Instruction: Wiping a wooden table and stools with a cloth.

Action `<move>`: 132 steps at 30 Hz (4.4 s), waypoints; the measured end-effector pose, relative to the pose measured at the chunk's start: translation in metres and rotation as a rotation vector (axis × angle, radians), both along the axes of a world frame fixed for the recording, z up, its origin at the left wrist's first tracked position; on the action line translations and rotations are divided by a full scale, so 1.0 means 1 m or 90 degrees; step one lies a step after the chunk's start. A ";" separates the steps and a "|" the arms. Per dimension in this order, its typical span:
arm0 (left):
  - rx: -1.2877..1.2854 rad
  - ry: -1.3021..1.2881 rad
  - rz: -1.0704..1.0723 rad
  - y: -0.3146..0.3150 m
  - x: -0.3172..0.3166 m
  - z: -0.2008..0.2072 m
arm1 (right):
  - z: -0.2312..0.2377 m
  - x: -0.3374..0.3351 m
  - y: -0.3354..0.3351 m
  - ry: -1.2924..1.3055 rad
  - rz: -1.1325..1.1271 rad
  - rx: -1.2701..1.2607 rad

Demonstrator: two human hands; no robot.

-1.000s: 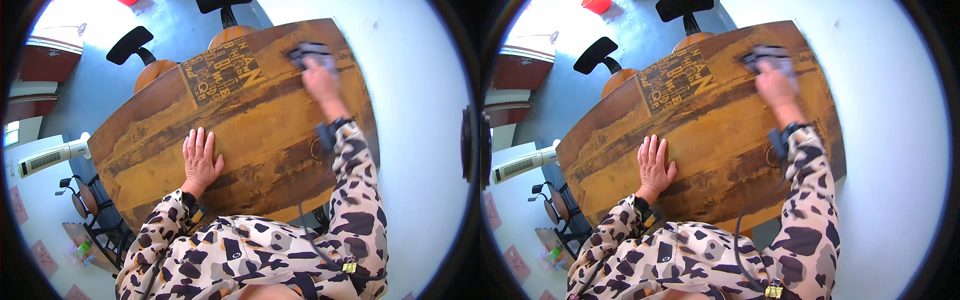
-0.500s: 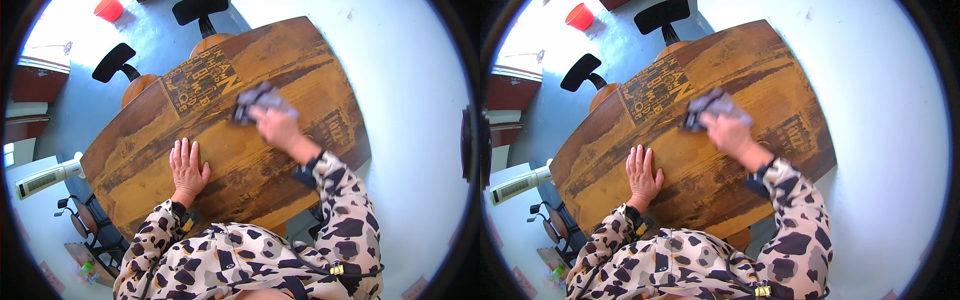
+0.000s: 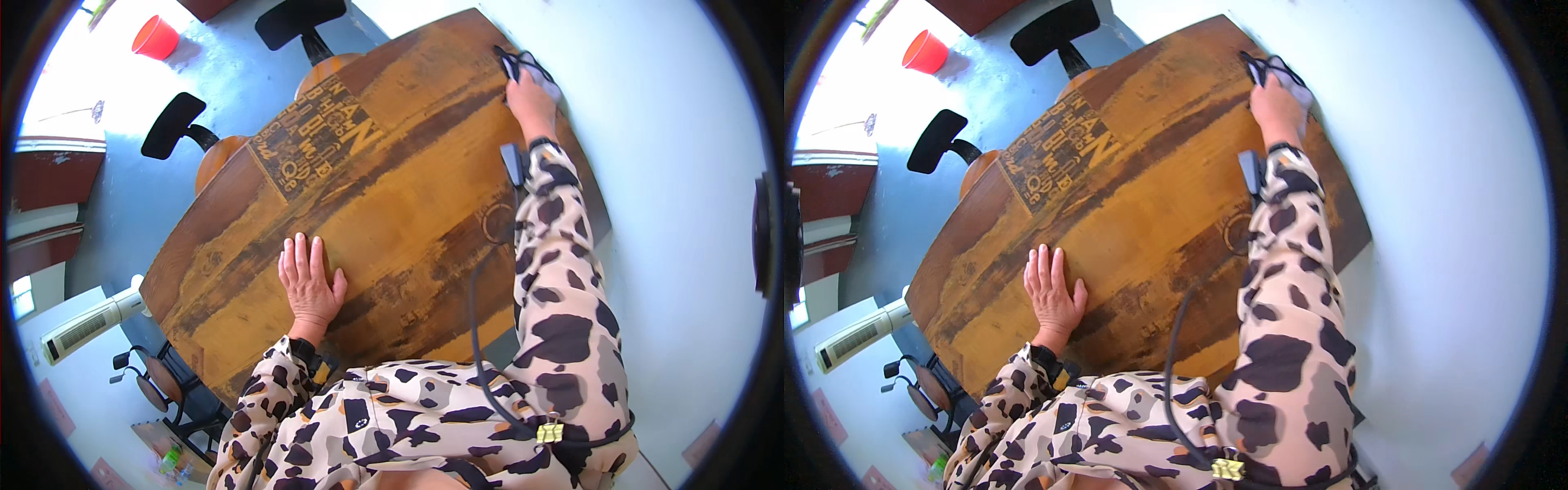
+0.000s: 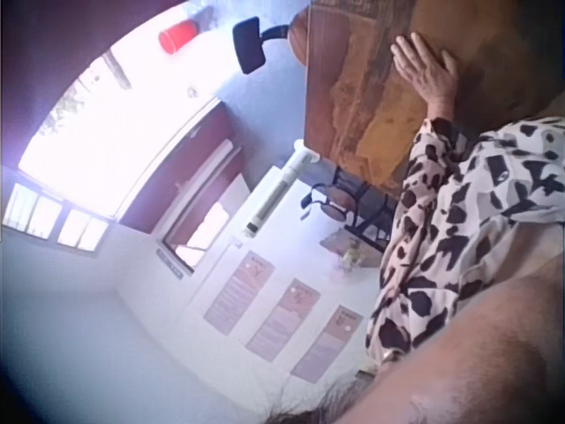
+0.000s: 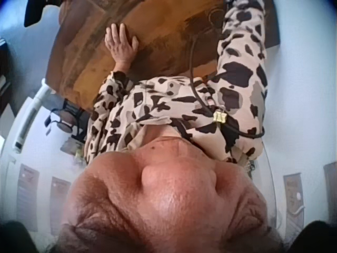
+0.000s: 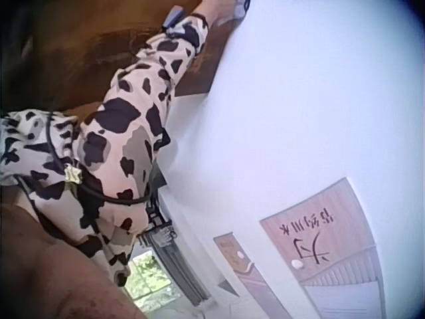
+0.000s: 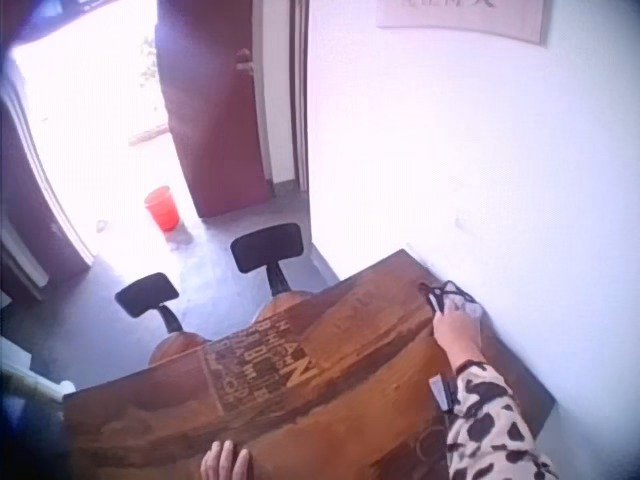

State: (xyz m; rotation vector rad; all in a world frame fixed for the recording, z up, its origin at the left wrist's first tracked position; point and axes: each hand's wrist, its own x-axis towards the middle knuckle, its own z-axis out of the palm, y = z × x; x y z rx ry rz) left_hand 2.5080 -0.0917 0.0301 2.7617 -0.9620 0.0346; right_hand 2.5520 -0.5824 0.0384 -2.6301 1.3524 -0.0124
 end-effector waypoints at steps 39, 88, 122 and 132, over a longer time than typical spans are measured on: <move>0.031 0.071 -0.088 0.208 -0.101 0.007 | -0.028 -0.328 0.376 -0.247 0.604 -0.054; 0.013 -0.111 0.269 0.229 -0.015 -0.032 | -0.039 -0.082 0.352 -0.230 0.787 -0.154; -0.001 -0.061 0.293 0.223 -0.014 -0.023 | -0.039 0.125 0.401 -0.205 0.697 -0.033; -0.043 -0.110 0.290 0.231 -0.015 -0.031 | -0.035 -0.054 0.404 -0.194 0.719 0.036</move>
